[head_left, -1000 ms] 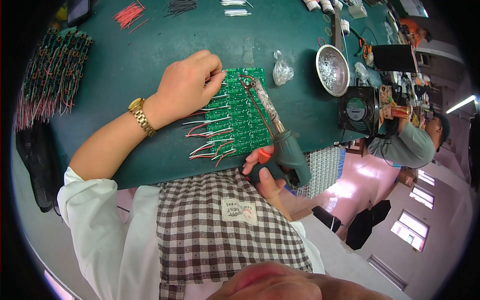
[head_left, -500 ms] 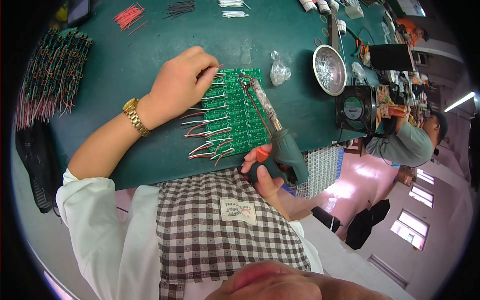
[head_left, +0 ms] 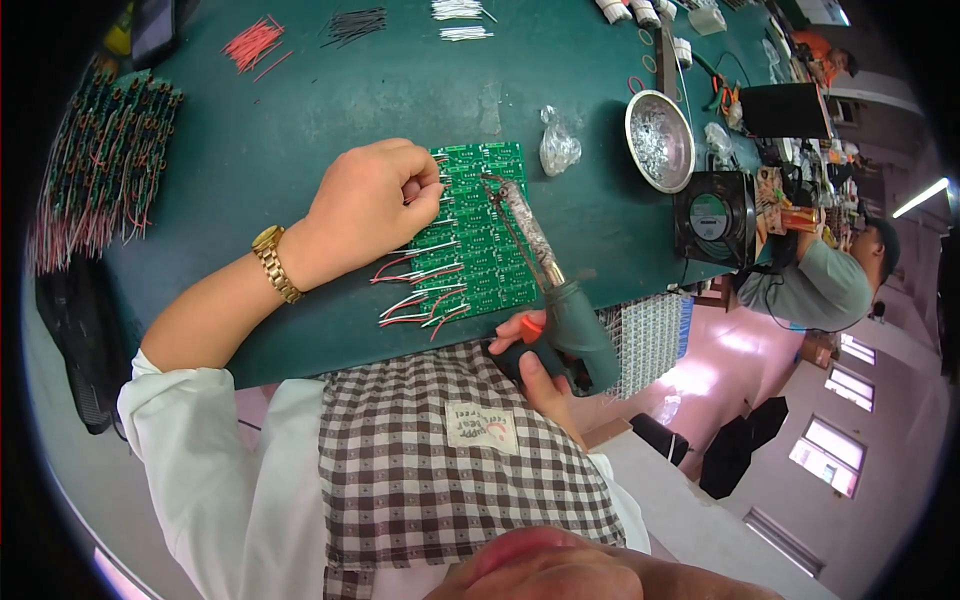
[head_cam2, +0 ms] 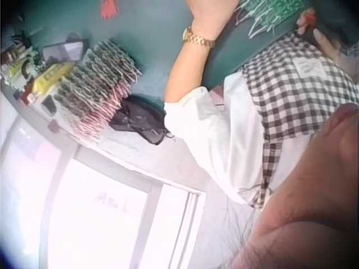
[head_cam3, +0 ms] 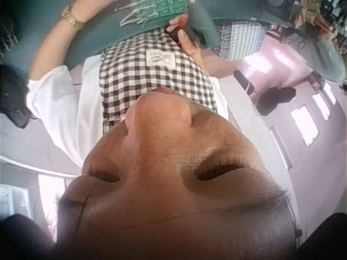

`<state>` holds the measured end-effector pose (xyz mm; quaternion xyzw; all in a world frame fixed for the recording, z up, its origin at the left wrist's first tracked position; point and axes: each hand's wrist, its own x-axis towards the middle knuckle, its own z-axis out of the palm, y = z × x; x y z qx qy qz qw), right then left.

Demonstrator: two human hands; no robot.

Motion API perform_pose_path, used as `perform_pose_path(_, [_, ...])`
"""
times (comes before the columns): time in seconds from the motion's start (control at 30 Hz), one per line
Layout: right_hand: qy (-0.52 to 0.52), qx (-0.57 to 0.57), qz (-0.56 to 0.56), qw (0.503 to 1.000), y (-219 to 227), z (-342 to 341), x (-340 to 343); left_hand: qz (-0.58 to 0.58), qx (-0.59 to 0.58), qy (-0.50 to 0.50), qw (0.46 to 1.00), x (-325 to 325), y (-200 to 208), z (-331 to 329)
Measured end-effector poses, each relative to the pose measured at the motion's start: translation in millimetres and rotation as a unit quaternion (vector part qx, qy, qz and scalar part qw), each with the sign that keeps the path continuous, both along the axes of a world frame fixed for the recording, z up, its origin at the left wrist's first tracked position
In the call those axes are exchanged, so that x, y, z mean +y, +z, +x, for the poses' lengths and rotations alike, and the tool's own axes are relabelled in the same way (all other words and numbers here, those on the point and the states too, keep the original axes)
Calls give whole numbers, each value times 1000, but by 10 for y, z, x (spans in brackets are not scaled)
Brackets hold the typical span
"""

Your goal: The person attaches wires to a circuit board by placing them by hand and soldering them with a soldering iron.

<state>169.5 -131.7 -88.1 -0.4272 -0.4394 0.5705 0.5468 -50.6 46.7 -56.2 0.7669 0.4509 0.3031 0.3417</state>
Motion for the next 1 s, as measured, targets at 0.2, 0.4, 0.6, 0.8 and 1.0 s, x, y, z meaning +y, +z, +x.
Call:
perform_pose_path(0.2, [22,38,-31,999,-103,-23,30,22,22,15,999,46,-69,-38])
perform_pose_path(0.4, [24,-9,-62,998,-101,-41,16,32,17,22,999,46,-84,-38])
perform_pose_path(0.6, [13,-23,-53,998,-66,-81,27,31,18,15,999,68,-96,-38])
perform_pose_path(0.8, [11,-26,-41,999,-59,-106,67,25,18,10,999,90,-117,-46])
perform_pose_path(1.0, [24,-37,-3,999,-62,-117,99,27,18,12,999,91,-143,-49])
